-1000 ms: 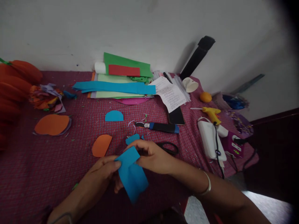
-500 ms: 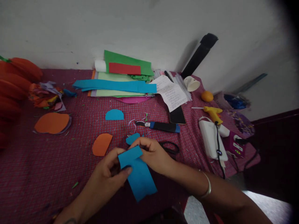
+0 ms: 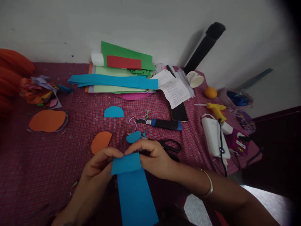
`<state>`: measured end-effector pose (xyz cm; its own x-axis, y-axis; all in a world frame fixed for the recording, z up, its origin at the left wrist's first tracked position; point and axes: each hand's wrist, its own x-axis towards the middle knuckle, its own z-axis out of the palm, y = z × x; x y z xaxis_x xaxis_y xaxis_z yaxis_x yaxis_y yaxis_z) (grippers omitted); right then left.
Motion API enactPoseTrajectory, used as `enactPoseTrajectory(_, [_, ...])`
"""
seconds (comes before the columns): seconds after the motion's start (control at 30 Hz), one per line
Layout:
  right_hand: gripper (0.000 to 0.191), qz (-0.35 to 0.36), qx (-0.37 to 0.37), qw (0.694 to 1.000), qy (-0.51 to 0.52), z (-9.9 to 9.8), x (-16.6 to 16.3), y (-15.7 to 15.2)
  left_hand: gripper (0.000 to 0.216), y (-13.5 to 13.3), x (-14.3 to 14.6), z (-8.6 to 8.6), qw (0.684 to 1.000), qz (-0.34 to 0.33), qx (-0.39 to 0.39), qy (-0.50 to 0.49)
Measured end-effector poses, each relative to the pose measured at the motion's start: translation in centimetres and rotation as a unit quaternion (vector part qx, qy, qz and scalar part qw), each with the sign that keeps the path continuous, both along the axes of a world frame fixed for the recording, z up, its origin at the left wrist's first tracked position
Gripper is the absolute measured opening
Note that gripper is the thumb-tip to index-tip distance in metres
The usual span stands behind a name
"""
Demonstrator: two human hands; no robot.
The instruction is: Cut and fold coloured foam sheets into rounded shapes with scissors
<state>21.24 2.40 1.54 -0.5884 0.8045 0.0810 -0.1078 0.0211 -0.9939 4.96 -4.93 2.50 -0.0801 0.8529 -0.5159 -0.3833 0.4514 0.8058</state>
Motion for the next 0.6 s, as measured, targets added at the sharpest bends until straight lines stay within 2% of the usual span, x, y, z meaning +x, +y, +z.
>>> enactPoseTrajectory(0.23, [0.025,0.047,-0.052,0.997,0.042,-0.29,0.36,-0.19,0.017,-0.22,-0.26,0.07,1.000,0.016,-0.024,-0.004])
enactPoseTrajectory(0.43, [0.028,0.066,-0.037,0.997,0.024,0.15,0.68,-0.15,0.018,0.01,-0.26,0.44,0.996,0.017,-0.059,-0.063])
enactPoseTrajectory(0.6, [0.026,0.069,-0.020,0.997,0.009,0.35,0.73,-0.09,0.015,0.01,-0.35,0.41,0.997,0.022,-0.059,-0.053])
